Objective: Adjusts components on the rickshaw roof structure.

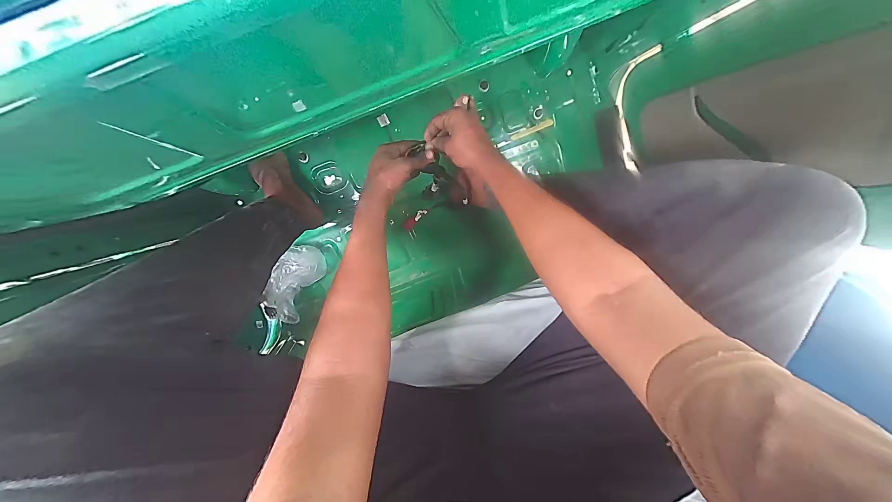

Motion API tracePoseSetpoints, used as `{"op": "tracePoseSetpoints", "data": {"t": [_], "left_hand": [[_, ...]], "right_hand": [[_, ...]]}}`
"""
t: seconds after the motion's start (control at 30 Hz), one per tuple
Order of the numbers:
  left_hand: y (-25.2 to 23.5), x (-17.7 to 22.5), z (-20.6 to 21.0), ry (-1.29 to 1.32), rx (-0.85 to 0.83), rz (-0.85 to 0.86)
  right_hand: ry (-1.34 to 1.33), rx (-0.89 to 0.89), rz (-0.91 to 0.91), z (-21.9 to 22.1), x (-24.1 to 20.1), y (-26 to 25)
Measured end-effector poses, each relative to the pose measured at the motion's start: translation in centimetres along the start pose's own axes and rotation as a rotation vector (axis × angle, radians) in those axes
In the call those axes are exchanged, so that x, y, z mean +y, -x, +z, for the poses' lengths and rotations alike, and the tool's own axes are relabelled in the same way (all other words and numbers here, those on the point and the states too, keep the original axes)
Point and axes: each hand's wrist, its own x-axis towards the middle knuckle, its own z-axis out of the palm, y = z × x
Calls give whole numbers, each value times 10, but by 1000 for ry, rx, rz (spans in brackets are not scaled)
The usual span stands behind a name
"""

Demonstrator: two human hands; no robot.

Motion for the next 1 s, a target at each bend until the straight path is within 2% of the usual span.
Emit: {"op": "tracePoseSetpoints", "data": {"t": [0.07, 0.2, 0.27, 0.37, 0.47, 0.6, 0.67, 0.8, 0.9, 1.0], "left_hand": [[0, 4, 0, -17, -37, -4], [-2, 6, -3, 164, -64, -98], [-4, 4, -4, 171, -84, -125], [-2, 3, -2, 186, -130, -97], [0, 4, 4, 315, -65, -64], [-2, -4, 9, 455, -25, -135], [0, -5, 7, 434, -84, -118], [-2, 2, 4, 262, -268, 68], [-6, 2, 5, 200, -190, 170], [-5, 5, 4, 153, -56, 142]], "right_hand": [[-18, -19, 41, 1, 0, -2], [-203, -2, 158, -2, -1, 1], [-168, 6, 162, -2, -1, 0], [-208, -18, 142, -1, -1, -4], [-316, -18, 159, 2, 1, -3], [-172, 40, 174, 8, 6, -6], [-82, 43, 177, 9, 2, -7], [-41, 53, 177, 6, 2, -7], [-95, 49, 148, 6, 3, -9], [-93, -31, 153, 0, -2, -6]]}}
